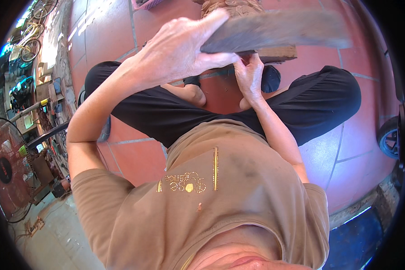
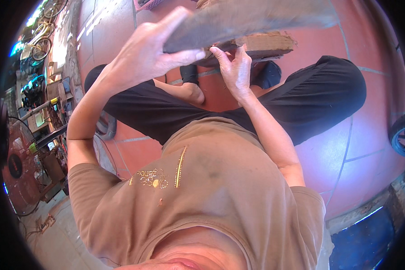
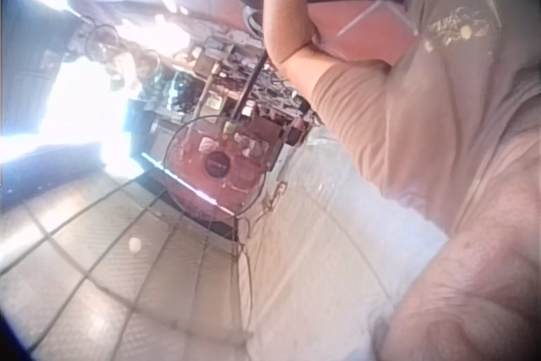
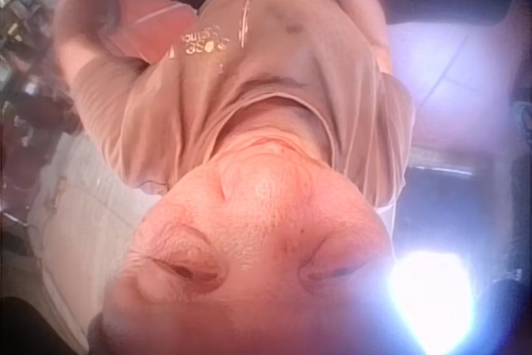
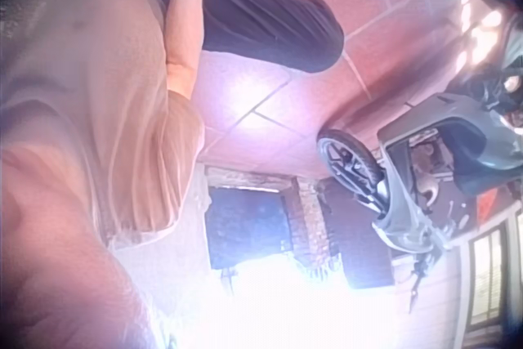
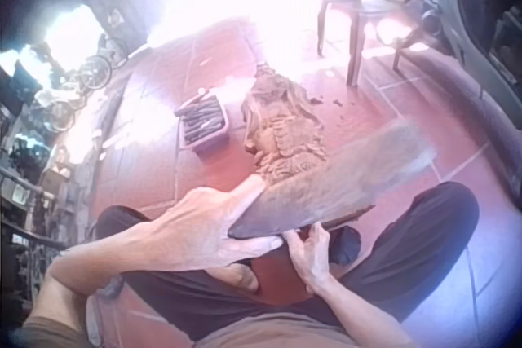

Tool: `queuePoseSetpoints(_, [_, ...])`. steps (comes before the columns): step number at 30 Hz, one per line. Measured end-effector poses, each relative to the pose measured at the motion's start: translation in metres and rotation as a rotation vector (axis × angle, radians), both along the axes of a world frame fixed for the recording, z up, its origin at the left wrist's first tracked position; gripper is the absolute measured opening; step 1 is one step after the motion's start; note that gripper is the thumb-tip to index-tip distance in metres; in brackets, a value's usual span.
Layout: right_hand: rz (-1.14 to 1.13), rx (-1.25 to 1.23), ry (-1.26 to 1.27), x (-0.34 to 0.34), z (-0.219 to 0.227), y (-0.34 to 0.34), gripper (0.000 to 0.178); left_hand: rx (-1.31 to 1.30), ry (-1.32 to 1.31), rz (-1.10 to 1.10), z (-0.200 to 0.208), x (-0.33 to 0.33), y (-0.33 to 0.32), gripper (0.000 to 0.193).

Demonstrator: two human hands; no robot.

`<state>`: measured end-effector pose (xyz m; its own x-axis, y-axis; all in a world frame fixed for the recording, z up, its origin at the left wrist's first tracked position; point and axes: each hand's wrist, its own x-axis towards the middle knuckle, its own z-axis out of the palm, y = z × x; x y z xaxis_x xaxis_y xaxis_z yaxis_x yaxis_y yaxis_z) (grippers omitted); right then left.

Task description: The person carves a wooden block using a chisel and mallet while sitting cross-legged on the floor. They repeatedly strike the chisel to shape the wood and later switch to a rotary tool to refine details.

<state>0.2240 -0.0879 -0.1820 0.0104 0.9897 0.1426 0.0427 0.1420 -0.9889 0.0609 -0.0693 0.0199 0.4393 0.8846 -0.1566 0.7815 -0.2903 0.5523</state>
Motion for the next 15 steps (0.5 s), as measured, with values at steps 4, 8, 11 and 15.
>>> queuePoseSetpoints(4, [0.048,-0.065,-0.072,0.007,-0.009,0.008,0.03,0.094,0.42,-0.239,-0.012,-0.018,0.008,0.045])
queuePoseSetpoints(8, [0.016,-0.082,0.051,-0.002,0.005,0.002,0.029,0.387,0.149,-0.255,0.006,-0.008,0.022,0.041])
queuePoseSetpoints(11, [0.02,-0.048,0.095,0.001,0.003,0.004,0.026,0.067,-0.011,-0.096,0.05,0.016,0.022,0.046])
queuePoseSetpoints(15, [0.027,-0.024,0.011,0.0,0.015,0.001,0.027,0.356,-0.096,-0.116,0.019,0.013,0.009,0.042])
